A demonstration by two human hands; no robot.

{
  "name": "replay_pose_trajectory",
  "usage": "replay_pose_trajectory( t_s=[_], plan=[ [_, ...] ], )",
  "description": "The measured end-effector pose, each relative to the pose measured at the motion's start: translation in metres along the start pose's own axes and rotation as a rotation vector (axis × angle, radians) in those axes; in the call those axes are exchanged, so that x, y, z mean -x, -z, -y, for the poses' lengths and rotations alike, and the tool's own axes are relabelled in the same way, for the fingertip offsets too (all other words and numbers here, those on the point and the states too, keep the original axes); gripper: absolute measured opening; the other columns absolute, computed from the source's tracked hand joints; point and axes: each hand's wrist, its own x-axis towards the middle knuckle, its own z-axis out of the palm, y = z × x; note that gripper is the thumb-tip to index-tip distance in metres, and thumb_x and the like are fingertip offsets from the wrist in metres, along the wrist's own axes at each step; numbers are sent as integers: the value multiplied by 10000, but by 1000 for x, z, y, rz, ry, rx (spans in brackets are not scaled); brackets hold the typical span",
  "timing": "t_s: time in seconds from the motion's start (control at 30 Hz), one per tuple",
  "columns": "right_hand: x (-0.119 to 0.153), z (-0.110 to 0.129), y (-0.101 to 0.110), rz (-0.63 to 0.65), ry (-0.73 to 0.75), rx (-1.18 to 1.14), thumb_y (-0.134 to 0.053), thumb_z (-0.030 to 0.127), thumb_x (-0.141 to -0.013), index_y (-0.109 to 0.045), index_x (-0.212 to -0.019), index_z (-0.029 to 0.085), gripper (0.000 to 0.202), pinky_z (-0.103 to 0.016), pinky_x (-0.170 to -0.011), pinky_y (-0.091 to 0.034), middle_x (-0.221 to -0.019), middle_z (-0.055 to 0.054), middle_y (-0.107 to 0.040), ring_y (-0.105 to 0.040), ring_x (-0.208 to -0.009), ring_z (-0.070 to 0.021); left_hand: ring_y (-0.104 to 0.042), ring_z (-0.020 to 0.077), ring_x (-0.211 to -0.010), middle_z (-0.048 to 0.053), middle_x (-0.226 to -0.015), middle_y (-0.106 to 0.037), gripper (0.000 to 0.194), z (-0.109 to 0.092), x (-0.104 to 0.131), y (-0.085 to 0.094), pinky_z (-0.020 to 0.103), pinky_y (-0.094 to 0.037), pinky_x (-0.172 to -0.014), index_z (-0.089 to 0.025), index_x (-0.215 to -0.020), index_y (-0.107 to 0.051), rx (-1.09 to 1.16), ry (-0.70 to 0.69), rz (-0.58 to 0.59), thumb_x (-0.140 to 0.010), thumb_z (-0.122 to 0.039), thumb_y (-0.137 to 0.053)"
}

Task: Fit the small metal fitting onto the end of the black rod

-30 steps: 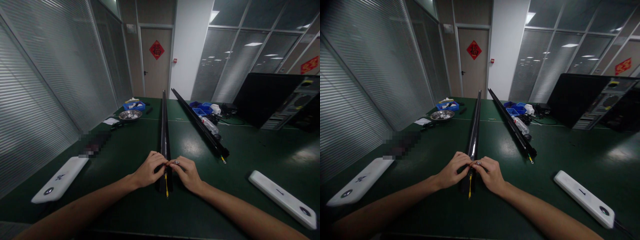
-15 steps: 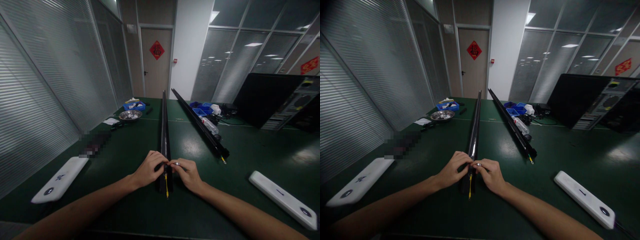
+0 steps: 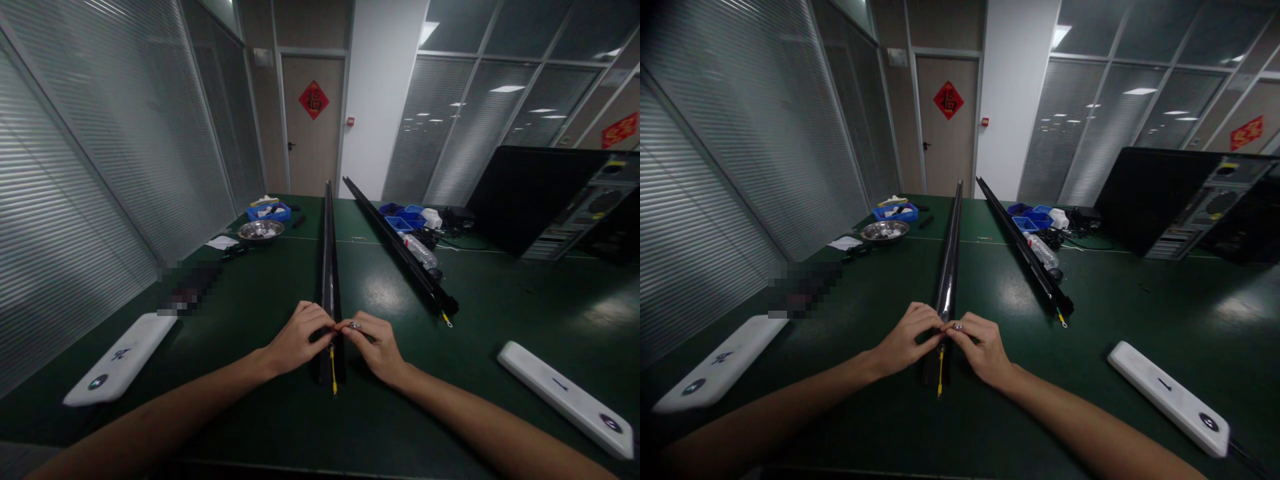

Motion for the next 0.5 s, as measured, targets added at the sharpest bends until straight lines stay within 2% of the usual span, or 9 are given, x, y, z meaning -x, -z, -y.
replay_pose_trajectory(
  t_s=[0.17, 0.3, 0.5],
  plan=[
    [1, -2, -1, -6, -71, -3, -573, 309, -1039, -788, -991, 194, 249, -295, -660, -509, -766, -40, -686, -649, -690, -181, -607, 210, -998, 27, -991, -698, 73, -3, 0, 1, 391, -335, -973, -198, -1029, -647, -5, -24, 15, -1002, -201, -579],
    [3, -8, -4, -24, -139, -22, -595, 316, -1024, -760, -954, 179, 226, -255, -557, -469, -733, -25, -657, -615, -612, -154, -600, 208, -991, 24, -976, -684, 58, -2, 1, 0, 395, -322, -981, -196, -1012, -638, -1, -17, 23, -988, -192, -585],
    [4, -10, -6, -6, -154, -7, -595, 321, -1023, -747, -919, 163, 243, -233, -514, -427, -717, -15, -645, -571, -548, -125, -590, 205, -990, 14, -961, -673, 38, -1, 2, 0, 399, -303, -991, -195, -972, -624, 7, 6, 40, -978, -185, -588]
  ],
)
